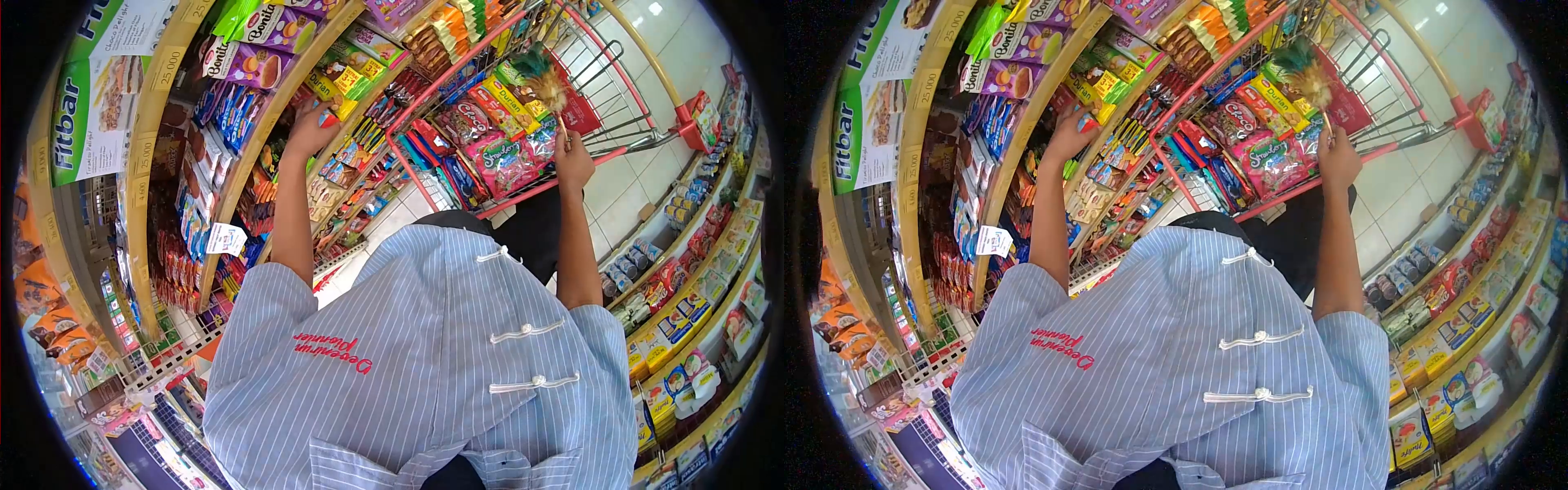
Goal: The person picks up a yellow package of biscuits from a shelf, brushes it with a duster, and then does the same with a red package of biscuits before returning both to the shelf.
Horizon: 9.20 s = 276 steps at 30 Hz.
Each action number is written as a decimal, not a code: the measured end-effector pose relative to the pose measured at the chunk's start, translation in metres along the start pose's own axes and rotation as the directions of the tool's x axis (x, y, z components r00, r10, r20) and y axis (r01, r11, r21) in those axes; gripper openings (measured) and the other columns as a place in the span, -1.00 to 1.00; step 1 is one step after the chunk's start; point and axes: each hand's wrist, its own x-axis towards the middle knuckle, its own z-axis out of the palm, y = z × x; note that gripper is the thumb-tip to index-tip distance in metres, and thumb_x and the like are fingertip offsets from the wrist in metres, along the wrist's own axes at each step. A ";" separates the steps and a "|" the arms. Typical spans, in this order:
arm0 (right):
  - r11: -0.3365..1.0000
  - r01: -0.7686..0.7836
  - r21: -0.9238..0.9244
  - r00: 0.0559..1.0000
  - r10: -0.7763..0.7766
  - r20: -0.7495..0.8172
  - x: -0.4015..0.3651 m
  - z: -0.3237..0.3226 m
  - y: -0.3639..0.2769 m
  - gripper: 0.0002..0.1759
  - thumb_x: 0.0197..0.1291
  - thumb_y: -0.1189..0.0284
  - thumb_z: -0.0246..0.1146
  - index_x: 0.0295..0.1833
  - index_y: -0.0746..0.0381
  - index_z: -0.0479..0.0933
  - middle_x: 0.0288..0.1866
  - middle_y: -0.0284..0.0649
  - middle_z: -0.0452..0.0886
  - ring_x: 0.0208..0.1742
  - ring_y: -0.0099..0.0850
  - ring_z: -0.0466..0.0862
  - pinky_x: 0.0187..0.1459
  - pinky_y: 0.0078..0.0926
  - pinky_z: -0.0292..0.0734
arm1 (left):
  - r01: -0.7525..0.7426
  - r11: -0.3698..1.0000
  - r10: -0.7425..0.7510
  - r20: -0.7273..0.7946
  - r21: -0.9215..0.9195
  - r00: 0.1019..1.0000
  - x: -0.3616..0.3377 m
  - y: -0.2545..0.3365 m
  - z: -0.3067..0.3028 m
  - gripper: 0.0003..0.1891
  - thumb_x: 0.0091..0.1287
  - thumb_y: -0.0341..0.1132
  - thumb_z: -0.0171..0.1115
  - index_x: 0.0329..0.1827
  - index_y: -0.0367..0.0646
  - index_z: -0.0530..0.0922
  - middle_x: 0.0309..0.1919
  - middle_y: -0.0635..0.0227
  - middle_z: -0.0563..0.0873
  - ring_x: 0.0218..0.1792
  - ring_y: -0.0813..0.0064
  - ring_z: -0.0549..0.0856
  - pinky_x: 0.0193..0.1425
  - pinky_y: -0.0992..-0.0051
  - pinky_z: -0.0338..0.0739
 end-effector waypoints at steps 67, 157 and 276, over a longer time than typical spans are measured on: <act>1.000 0.009 -0.009 0.995 -0.008 0.096 0.009 0.012 -0.001 -0.73 0.29 0.19 0.17 -0.17 0.18 0.51 -0.61 -0.27 0.58 -0.59 -0.23 0.59 -0.55 -0.28 0.40 | 0.602 0.695 -0.415 0.463 -0.393 0.783 0.131 0.280 0.341 -0.41 0.03 0.14 0.38 -0.15 -0.26 0.58 -0.22 0.03 0.71 -0.15 0.09 0.71 -0.09 0.17 0.59; 0.986 0.157 -0.051 0.983 -0.151 0.102 0.008 0.000 0.000 -0.62 0.31 0.04 0.06 -0.18 0.13 0.52 -0.49 -0.14 0.62 -0.47 -0.12 0.62 -0.46 -0.20 0.44 | 0.052 -0.905 0.068 -0.023 -0.423 0.997 -0.085 0.152 -0.035 -0.47 0.48 -0.07 -0.11 0.38 -0.23 0.24 0.14 0.07 0.57 -0.01 0.20 0.67 0.06 0.31 0.59; 0.823 0.021 0.568 0.353 -0.538 0.766 0.004 -0.142 -0.181 -0.73 0.27 0.39 0.23 -0.40 0.37 0.55 -0.63 -0.46 0.31 -0.52 -0.70 0.28 -0.50 -0.59 0.17 | 0.382 -0.921 0.380 0.030 -0.082 0.924 -0.059 0.164 -0.003 -0.45 0.36 0.14 0.00 0.15 -0.14 0.49 -0.12 0.10 0.67 -0.20 0.22 0.65 -0.02 0.22 0.53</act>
